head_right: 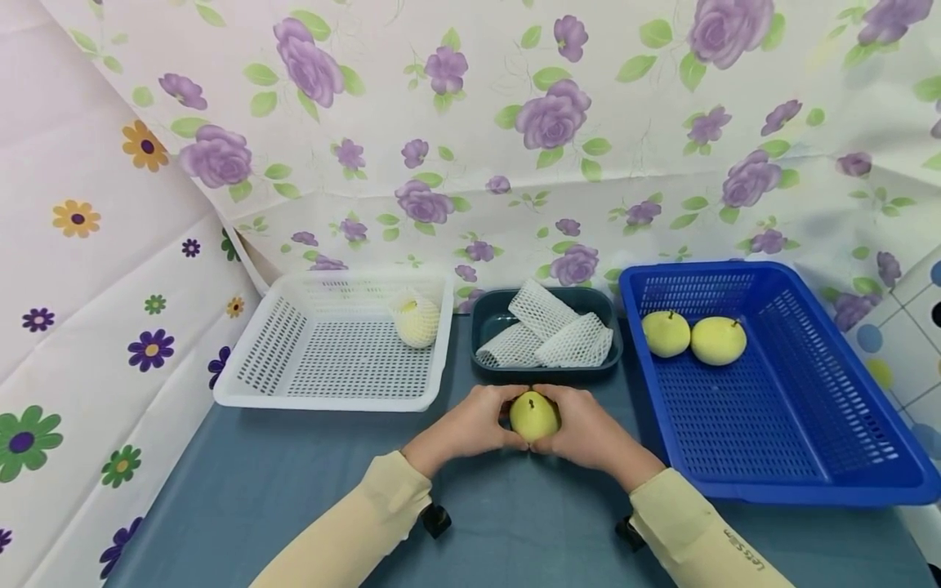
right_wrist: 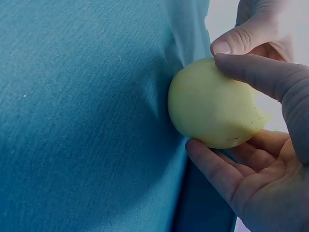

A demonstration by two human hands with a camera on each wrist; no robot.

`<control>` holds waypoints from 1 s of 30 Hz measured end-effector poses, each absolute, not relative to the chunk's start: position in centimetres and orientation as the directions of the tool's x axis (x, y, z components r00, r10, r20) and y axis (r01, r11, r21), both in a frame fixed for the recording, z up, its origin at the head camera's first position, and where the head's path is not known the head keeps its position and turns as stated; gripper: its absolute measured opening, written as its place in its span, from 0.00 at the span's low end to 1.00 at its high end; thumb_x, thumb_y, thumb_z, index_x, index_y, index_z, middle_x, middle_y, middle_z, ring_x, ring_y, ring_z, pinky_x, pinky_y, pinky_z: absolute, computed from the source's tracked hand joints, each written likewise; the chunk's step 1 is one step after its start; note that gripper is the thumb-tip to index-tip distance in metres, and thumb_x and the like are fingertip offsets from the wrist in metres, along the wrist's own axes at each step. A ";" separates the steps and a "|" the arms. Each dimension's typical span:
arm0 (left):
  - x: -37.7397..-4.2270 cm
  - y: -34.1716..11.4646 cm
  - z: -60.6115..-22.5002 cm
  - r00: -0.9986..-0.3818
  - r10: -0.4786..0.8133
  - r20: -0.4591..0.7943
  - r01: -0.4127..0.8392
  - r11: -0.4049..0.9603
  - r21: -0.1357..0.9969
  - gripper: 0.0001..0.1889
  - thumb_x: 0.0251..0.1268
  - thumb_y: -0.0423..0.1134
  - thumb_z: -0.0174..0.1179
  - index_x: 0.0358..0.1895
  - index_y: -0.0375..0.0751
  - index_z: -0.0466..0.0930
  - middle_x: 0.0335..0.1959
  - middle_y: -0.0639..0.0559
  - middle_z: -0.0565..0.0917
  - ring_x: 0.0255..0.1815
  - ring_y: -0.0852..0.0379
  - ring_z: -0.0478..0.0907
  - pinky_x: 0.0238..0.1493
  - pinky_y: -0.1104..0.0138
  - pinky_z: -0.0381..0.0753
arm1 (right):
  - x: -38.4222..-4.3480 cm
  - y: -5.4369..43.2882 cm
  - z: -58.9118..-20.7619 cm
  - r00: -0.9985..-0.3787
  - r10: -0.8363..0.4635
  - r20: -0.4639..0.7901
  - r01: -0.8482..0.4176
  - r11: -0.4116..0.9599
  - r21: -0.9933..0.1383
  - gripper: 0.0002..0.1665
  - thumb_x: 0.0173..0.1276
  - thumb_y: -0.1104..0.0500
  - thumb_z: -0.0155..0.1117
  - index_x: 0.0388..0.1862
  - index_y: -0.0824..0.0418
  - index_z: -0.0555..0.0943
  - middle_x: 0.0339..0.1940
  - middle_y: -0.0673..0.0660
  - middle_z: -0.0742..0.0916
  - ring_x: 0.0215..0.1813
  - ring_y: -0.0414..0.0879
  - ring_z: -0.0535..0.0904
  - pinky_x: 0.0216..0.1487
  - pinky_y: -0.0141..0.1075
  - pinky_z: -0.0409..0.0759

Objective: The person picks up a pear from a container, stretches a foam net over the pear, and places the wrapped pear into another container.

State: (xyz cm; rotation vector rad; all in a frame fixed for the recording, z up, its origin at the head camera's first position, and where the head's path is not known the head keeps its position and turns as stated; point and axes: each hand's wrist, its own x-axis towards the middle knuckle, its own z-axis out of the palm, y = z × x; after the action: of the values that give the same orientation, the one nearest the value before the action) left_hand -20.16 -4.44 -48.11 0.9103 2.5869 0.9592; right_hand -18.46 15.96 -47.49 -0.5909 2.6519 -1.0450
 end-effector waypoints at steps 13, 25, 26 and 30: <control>-20.0 -4.7 -47.9 -0.789 0.610 -0.065 0.435 0.631 0.643 0.42 0.48 0.47 0.72 0.68 0.44 0.64 0.61 0.53 0.75 0.52 0.67 0.76 0.48 0.75 0.77 | -18.3 15.9 -47.5 -0.901 -0.427 -0.069 -0.265 0.672 -0.692 0.48 0.46 0.47 0.78 0.66 0.56 0.69 0.54 0.50 0.80 0.46 0.41 0.76 0.46 0.37 0.77; -19.2 -6.1 -45.0 -0.880 0.474 0.006 0.387 0.711 0.586 0.28 0.69 0.43 0.54 0.70 0.44 0.61 0.68 0.50 0.68 0.65 0.57 0.70 0.58 0.64 0.76 | -18.8 16.6 -45.6 -0.901 -0.413 -0.135 -0.227 0.712 -0.664 0.54 0.42 0.52 0.80 0.69 0.56 0.65 0.68 0.57 0.72 0.64 0.57 0.72 0.56 0.51 0.77; -19.1 -6.1 -44.9 -0.889 0.457 0.033 0.388 0.713 0.584 0.27 0.70 0.44 0.53 0.70 0.44 0.61 0.68 0.50 0.68 0.65 0.57 0.70 0.59 0.64 0.76 | -18.8 16.6 -45.3 -0.898 -0.416 -0.142 -0.223 0.711 -0.667 0.53 0.44 0.54 0.79 0.69 0.56 0.65 0.68 0.58 0.72 0.64 0.57 0.72 0.54 0.50 0.78; -18.8 -5.9 -44.7 -0.906 0.399 0.143 0.409 0.732 0.545 0.25 0.72 0.45 0.49 0.69 0.43 0.63 0.67 0.48 0.69 0.68 0.55 0.66 0.63 0.62 0.72 | -19.0 16.6 -44.0 -0.890 -0.433 -0.145 -0.245 0.721 -0.648 0.45 0.50 0.62 0.75 0.68 0.58 0.67 0.67 0.58 0.73 0.61 0.57 0.74 0.50 0.48 0.80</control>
State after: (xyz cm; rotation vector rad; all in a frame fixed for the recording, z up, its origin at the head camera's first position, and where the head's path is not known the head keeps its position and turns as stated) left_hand -18.84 -5.89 -44.68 0.6852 2.9385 0.9307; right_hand -19.01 16.64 -43.99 -0.5329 2.6411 -0.9344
